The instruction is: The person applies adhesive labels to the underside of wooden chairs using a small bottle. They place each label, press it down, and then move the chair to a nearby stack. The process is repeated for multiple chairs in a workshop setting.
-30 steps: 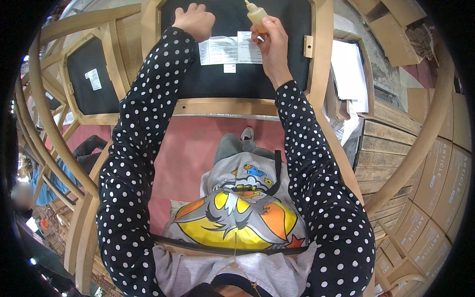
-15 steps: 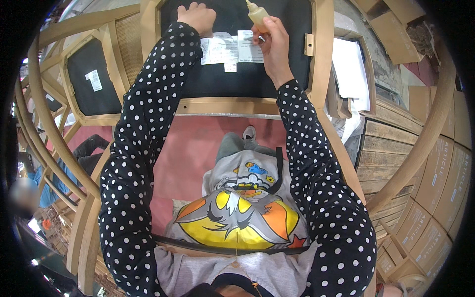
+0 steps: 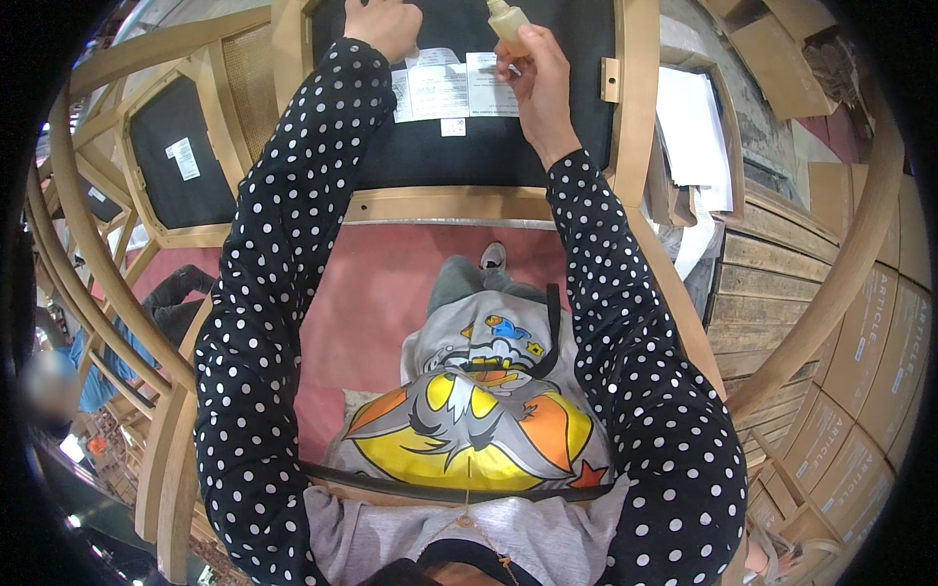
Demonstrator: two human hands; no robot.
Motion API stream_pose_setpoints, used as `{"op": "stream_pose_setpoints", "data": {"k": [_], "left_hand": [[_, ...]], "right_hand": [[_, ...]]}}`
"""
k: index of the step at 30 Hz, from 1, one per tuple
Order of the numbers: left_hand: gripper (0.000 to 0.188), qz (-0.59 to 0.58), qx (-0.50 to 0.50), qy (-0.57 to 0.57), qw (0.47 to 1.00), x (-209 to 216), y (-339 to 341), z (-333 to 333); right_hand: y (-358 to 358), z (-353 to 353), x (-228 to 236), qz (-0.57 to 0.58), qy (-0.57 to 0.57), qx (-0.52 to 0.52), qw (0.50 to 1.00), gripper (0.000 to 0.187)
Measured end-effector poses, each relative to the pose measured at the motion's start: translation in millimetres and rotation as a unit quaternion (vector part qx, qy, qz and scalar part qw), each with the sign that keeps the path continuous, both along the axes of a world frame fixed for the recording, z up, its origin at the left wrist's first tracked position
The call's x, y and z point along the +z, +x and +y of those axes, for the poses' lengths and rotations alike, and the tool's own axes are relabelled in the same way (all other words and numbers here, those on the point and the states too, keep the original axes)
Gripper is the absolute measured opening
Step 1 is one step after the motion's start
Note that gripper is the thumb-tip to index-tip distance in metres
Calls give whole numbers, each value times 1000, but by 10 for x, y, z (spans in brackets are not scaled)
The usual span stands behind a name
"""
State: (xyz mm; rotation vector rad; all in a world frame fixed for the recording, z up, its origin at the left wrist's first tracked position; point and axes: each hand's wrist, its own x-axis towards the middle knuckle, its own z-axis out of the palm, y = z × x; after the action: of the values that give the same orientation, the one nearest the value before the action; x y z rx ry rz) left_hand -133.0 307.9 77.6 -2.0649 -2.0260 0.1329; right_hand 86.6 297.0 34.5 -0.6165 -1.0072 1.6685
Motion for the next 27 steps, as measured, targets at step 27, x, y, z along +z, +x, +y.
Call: {"op": "stream_pose_setpoints", "data": {"k": [27], "left_hand": [[23, 25, -16, 47, 998, -125, -60, 61]], "right_hand": [[-113, -48, 135, -34, -2, 25, 999, 32]]}}
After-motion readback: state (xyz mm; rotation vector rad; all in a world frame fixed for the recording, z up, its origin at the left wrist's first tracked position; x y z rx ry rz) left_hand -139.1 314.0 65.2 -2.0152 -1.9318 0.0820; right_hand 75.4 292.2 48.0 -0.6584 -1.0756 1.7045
